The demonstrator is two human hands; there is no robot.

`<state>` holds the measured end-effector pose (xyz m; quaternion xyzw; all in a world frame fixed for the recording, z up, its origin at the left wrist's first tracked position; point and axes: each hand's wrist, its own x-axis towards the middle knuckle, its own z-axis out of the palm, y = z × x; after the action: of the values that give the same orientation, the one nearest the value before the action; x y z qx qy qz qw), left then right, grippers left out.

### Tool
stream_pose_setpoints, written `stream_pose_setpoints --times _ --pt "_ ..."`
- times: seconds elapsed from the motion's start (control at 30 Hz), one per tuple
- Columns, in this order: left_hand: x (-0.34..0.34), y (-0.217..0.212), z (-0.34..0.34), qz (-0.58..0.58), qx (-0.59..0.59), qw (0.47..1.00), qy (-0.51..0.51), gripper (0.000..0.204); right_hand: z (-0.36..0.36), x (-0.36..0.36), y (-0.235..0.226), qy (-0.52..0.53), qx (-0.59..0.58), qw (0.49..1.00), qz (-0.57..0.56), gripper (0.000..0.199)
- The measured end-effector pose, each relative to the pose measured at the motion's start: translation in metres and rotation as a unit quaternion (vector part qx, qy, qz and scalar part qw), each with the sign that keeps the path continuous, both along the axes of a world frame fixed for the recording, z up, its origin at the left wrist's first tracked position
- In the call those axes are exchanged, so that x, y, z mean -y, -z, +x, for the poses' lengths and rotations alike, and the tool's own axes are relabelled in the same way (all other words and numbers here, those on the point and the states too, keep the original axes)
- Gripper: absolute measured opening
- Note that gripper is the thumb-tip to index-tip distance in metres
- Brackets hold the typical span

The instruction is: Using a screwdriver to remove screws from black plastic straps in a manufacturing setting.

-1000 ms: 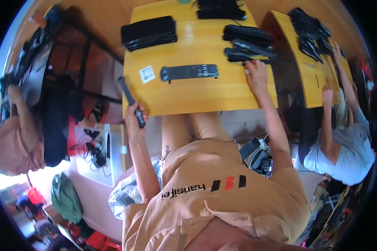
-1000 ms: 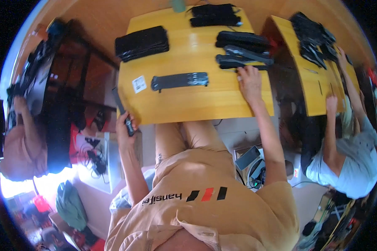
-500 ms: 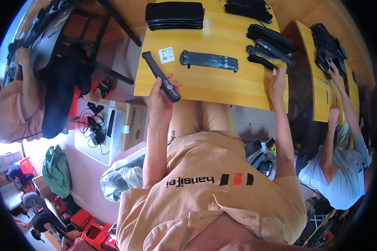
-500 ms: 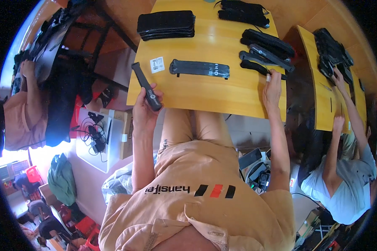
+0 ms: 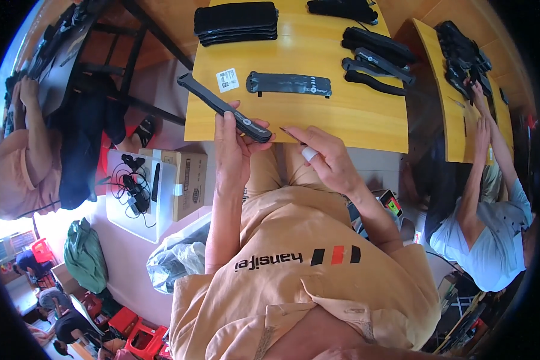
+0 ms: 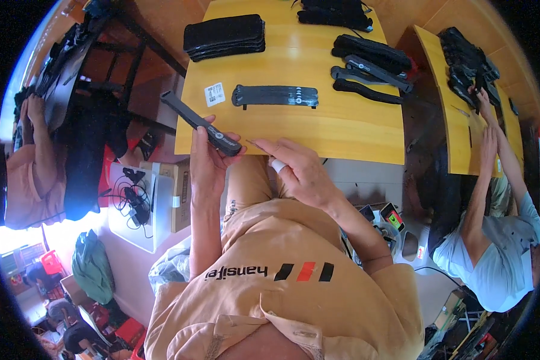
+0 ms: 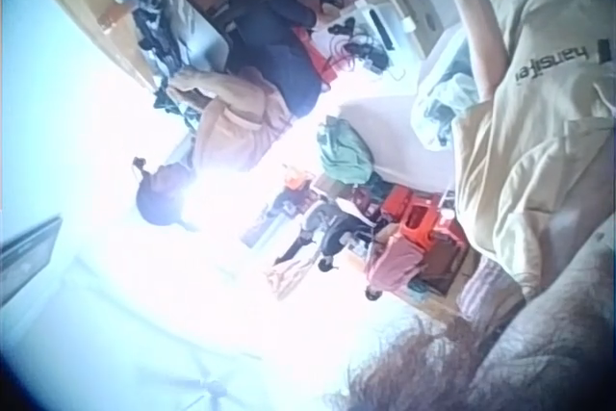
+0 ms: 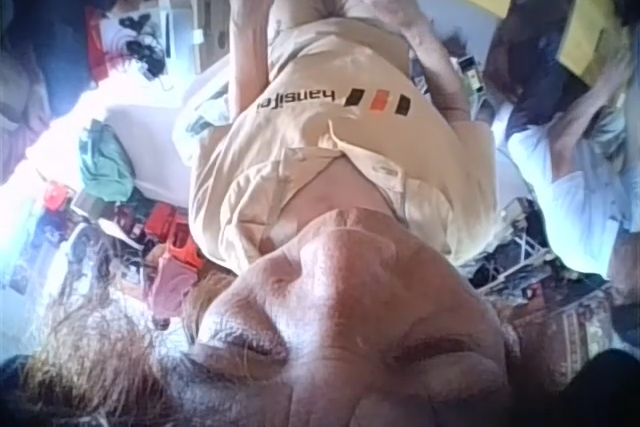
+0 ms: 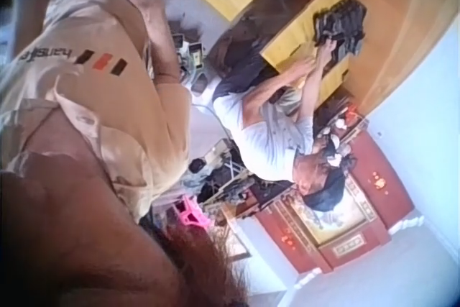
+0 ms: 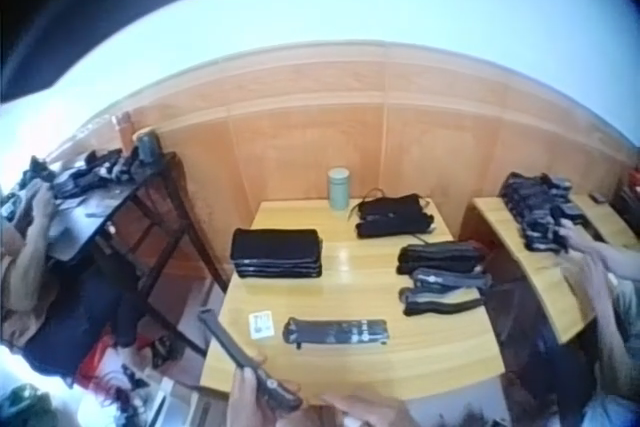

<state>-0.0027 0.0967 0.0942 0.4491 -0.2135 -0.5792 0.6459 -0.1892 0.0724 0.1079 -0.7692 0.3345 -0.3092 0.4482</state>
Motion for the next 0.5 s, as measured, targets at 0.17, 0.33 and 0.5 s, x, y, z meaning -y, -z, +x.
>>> stream_pose_setpoints --times 0.17,0.33,0.5 --pt "-0.004 -0.002 -0.003 -0.016 -0.007 1.0 0.0 0.033 0.005 -0.004 -0.009 -0.018 -0.028 0.999 -0.041 0.045" --pt "-0.007 -0.001 -0.002 -0.041 -0.027 0.999 0.002 0.032 0.009 -0.009 -0.008 -0.016 -0.048 0.995 -0.085 0.048" --pt "-0.009 -0.002 -0.006 -0.044 -0.015 0.999 -0.005 0.031 0.009 -0.013 -0.01 -0.023 -0.026 0.995 -0.093 0.052"
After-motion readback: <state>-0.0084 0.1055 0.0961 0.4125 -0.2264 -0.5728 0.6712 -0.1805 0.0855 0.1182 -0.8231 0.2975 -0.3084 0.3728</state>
